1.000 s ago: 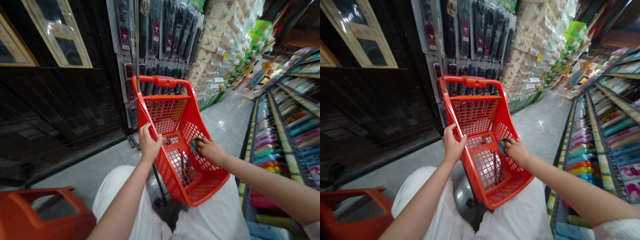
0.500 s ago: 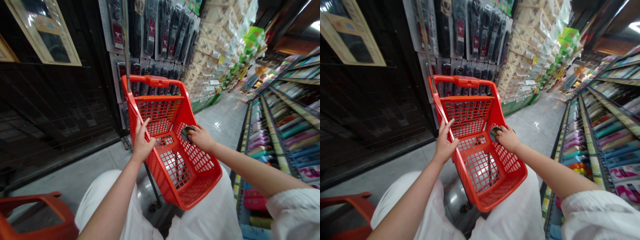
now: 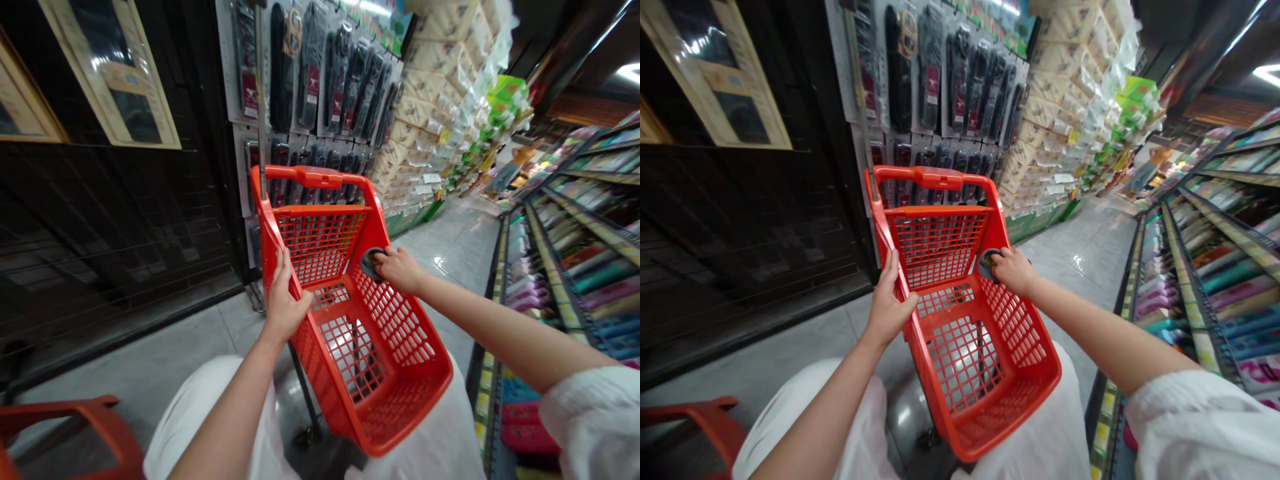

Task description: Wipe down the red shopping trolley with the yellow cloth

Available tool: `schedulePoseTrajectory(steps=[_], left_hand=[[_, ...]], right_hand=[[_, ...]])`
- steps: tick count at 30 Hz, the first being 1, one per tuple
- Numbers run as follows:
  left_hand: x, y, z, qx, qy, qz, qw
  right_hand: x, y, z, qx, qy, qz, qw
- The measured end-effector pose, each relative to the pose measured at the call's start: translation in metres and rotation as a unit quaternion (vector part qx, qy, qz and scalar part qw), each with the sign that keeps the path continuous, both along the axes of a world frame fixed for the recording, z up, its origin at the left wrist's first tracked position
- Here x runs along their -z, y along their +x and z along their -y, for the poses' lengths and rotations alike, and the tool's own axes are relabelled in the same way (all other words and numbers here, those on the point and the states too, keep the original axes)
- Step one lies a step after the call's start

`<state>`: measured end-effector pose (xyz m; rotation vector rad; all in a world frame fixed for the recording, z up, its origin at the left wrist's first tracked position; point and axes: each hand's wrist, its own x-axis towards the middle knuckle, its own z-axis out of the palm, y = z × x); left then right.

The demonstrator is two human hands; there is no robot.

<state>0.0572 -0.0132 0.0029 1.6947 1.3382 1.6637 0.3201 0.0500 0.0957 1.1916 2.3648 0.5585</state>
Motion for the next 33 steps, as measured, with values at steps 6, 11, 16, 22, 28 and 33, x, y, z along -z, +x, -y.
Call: schedulePoseTrajectory(steps=[6, 11, 16, 22, 28, 33], left_hand=[[0.005, 0.0, -0.001, -0.014, 0.014, -0.025, 0.999], [0.003, 0.001, 0.002, -0.034, 0.032, -0.053, 0.997], [-0.001, 0.0, 0.003, -0.012, 0.029, -0.064, 0.997], [-0.002, 0.002, 0.005, -0.007, 0.016, -0.041, 0.999], [-0.006, 0.011, 0.012, -0.009, 0.027, -0.025, 0.999], [-0.008, 0.014, 0.015, 0.004, 0.016, -0.012, 1.0]], right_hand=[[-0.019, -0.025, -0.09, 0.031, 0.124, -0.022, 0.992], [0.047, -0.032, -0.062, 0.008, -0.019, 0.08, 0.997], [0.067, -0.026, -0.026, -0.025, -0.086, 0.105, 0.99], [0.0, -0.004, -0.066, -0.001, 0.121, 0.002, 0.993], [0.055, -0.016, -0.084, 0.002, 0.011, 0.047, 0.999], [0.134, -0.035, -0.086, 0.054, -0.067, 0.035, 0.996]])
